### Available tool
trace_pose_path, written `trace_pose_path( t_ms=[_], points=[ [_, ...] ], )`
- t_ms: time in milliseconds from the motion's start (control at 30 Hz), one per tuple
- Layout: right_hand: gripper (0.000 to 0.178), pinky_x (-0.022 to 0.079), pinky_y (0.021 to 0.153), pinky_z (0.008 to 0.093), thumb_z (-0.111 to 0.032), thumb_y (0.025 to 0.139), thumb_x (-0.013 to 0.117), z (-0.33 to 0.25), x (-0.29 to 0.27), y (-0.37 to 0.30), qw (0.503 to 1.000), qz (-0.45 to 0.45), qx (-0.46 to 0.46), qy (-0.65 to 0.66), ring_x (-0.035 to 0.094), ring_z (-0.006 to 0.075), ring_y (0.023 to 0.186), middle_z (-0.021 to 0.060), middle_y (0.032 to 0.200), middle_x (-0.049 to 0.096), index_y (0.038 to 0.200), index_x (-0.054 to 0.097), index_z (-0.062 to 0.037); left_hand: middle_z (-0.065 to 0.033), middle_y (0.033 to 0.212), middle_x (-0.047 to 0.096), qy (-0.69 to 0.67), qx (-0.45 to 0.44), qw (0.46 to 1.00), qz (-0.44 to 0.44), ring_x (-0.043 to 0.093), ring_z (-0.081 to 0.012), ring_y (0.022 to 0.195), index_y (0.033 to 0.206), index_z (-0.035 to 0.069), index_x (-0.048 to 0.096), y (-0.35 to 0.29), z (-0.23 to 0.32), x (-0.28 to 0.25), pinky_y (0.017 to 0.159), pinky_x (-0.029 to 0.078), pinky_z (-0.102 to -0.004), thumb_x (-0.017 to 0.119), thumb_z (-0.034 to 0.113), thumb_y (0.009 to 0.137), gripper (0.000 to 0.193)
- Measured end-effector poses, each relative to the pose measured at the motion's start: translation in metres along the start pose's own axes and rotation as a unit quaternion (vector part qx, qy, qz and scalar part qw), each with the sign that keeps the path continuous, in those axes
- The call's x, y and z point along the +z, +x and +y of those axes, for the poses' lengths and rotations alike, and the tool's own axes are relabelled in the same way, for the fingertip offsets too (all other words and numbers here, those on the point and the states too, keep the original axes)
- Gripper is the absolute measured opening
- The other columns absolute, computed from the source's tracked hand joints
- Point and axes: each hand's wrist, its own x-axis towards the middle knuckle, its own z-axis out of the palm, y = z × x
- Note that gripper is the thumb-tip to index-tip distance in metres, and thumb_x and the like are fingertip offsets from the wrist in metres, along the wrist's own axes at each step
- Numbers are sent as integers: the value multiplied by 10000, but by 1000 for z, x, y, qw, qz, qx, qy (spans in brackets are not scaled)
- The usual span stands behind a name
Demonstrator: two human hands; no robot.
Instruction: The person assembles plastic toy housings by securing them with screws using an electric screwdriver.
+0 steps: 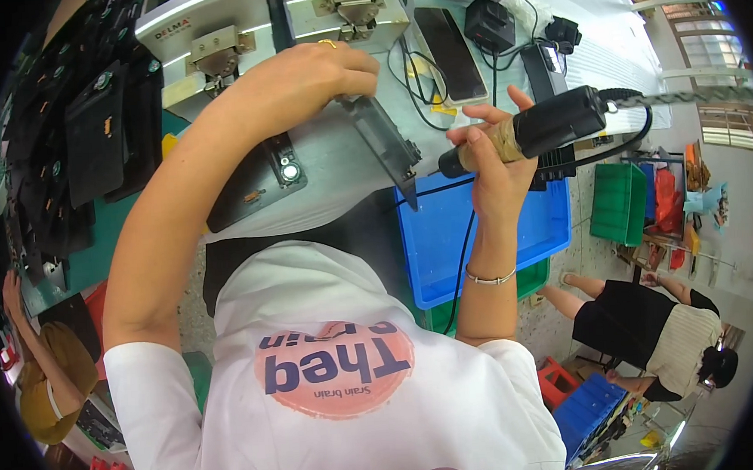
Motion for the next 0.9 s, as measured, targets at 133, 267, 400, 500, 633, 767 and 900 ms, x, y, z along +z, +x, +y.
trace_pose_path(
  t_ms=[133,267,400,500,633,767,900],
  points=[
    [596,537,689,269,78,799,632,-10,-2,-21,995,-42,83,36,693,206,818,185,1100,636,1329,370,7,-129,1204,621,-47,-61,995,-65,620,-344,1026,953,44,651,3,9,-2,877,505,-376,596,-8,749,218],
    [537,545,779,300,61,802,658,-7,9,-45,983,-150,102,12,690,195,865,182,1246,575,1286,428,30,-100,1178,631,-163,-63,985,4,641,-282,963,923,48,648,-5,16,14,817,511,-334,605,-20,786,159],
    [520,547,844,327,72,806,659,9,24,-60,988,-136,69,34,650,221,1018,176,1249,569,1279,452,14,-47,1129,633,-290,-111,948,70,593,-127,866,872,74,660,-1,22,18,754,463,-259,597,43,888,71],
    [504,540,891,347,67,813,659,15,23,-56,993,-112,37,26,602,241,1121,177,1257,560,1272,458,12,-65,1180,631,-419,-166,891,65,618,-144,941,1008,84,679,6,19,30,831,479,-262,567,74,933,135],
    [497,513,948,367,45,838,649,18,18,-48,994,-75,76,34,568,259,1185,172,1269,551,1287,438,9,-106,1294,586,-771,-267,567,109,602,-173,1103,1317,59,531,-2,17,25,969,464,-313,529,136,978,347],
    [518,507,935,346,45,850,639,22,16,-41,996,-42,64,49,593,256,1162,163,1244,572,1311,406,7,-118,1329,553,-713,-284,626,140,572,-193,1164,1415,60,434,-18,45,1,995,446,-336,593,152,938,512],
    [597,516,892,322,55,822,665,19,11,-38,996,-30,87,21,637,206,1009,143,1172,599,1337,366,15,-123,1351,499,-454,-328,824,83,571,-193,1110,1414,47,415,-36,66,5,939,467,-303,703,43,822,659]
  ],
)
